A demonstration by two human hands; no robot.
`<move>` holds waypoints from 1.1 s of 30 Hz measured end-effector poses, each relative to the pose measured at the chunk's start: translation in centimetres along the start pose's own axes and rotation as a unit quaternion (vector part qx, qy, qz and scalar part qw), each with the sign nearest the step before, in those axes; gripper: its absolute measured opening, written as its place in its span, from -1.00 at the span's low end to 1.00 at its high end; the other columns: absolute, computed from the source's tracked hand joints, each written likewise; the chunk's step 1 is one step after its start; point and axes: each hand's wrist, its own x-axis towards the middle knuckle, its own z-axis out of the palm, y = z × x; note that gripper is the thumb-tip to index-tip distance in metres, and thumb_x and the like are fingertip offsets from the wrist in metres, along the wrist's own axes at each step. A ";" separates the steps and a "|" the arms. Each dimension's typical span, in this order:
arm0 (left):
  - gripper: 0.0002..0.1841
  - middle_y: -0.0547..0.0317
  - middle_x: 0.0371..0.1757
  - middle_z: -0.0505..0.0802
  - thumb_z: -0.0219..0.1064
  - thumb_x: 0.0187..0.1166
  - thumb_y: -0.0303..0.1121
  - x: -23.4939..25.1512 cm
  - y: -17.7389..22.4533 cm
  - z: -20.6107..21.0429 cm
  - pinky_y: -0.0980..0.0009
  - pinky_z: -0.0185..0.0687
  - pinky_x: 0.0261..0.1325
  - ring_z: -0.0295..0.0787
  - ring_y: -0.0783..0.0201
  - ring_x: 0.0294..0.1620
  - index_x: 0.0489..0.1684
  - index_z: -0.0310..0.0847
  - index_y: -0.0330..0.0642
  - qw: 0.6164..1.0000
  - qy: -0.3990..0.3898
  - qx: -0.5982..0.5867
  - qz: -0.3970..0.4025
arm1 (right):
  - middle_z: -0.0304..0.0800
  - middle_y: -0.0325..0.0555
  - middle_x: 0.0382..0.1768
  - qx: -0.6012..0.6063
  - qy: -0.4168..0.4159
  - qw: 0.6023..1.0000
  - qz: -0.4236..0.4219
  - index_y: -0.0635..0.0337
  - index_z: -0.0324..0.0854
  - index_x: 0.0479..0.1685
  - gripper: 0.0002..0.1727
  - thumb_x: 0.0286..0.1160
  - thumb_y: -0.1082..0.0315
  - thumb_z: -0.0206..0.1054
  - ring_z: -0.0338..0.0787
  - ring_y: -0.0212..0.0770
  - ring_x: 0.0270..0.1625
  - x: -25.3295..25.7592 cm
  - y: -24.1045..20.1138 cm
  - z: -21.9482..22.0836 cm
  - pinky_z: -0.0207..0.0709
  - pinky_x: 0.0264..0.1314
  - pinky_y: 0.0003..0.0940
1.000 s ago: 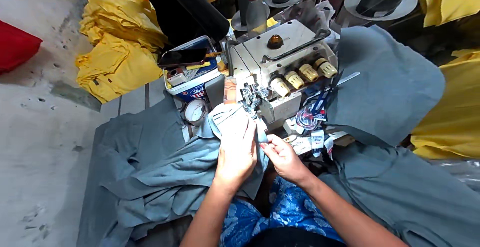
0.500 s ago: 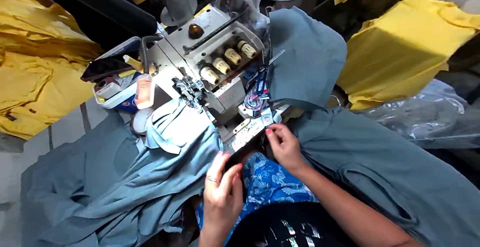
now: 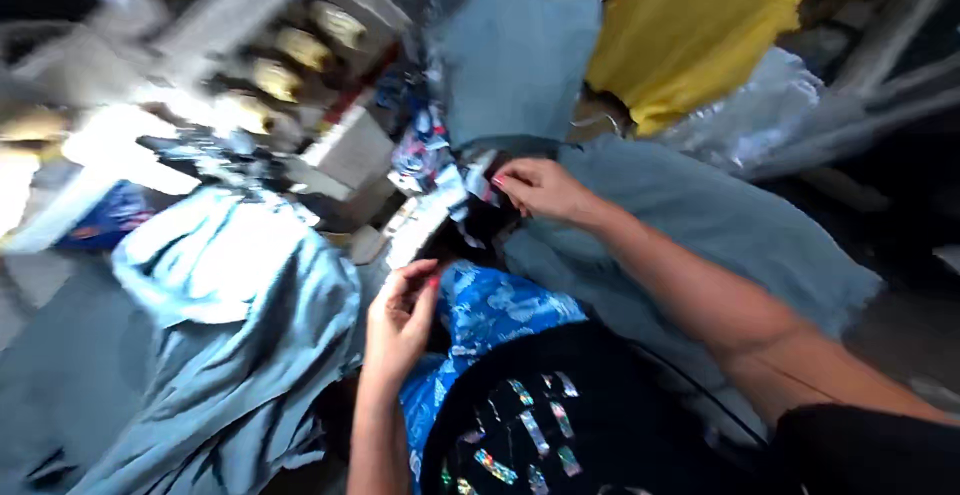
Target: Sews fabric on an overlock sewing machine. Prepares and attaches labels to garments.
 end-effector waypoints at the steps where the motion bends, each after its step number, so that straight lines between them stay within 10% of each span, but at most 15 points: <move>1: -0.73 0.00 0.07 0.86 0.22 0.63 -0.48 -0.2 -0.3 0.2 0.50 0.74 0.20 0.82 0.47 0.06 0.13 0.62 -0.53 0.999 -0.031 -0.003 -0.022 | 0.79 0.09 -0.22 -0.039 -0.017 0.999 0.003 0.39 0.68 0.16 -0.67 0.81 0.31 0.12 0.76 -0.14 -0.31 -0.7 0.9 -1.1 0.68 -0.12 -0.13; 7: -0.66 -0.06 0.16 0.82 0.24 0.65 -0.39 -0.4 -0.9 0.8 0.57 0.71 0.19 0.80 0.49 0.11 0.24 0.61 -0.47 0.988 -0.140 0.036 -0.053 | 0.78 0.21 0.18 -0.144 -0.129 0.980 0.050 0.37 0.65 0.30 -0.67 0.81 0.34 0.14 0.81 0.04 0.08 -4.5 1.9 -2.9 0.59 0.26 0.00; 14: -0.60 -0.13 0.13 0.83 0.20 0.65 -0.37 -5.5 -2.3 -0.3 0.34 0.69 0.28 0.82 0.30 0.11 0.32 0.57 -0.51 0.955 -0.254 0.042 -0.147 | 0.78 0.32 -0.19 -0.250 -0.315 0.882 0.245 0.46 0.74 -0.02 -0.52 0.83 0.13 0.13 0.79 0.23 -0.08 -13.6 5.3 -2.5 0.56 0.08 0.24; 22: -0.67 0.04 0.16 0.81 0.07 0.73 -0.45 -10.7 -5.2 -0.4 0.60 0.58 0.32 0.72 0.59 0.15 0.26 0.59 -0.50 0.943 -0.241 -0.085 -0.215 | 0.68 0.50 0.24 -0.215 -0.179 0.868 0.410 0.33 0.44 0.56 -0.49 0.73 0.24 0.26 0.66 0.49 0.36 -23.9 7.9 4.1 0.42 0.39 0.42; 33: -0.67 -0.03 0.17 0.81 0.03 0.74 -0.49 -14.1 -7.4 -1.8 0.55 0.59 0.32 0.74 0.52 0.13 0.28 0.57 -0.52 0.947 -0.193 -0.139 -0.218 | 0.73 0.43 0.18 -0.374 -0.204 0.801 0.421 0.40 0.65 0.21 -0.67 0.72 0.35 0.15 0.69 0.43 0.32 -24.5 7.6 5.5 0.47 0.24 0.40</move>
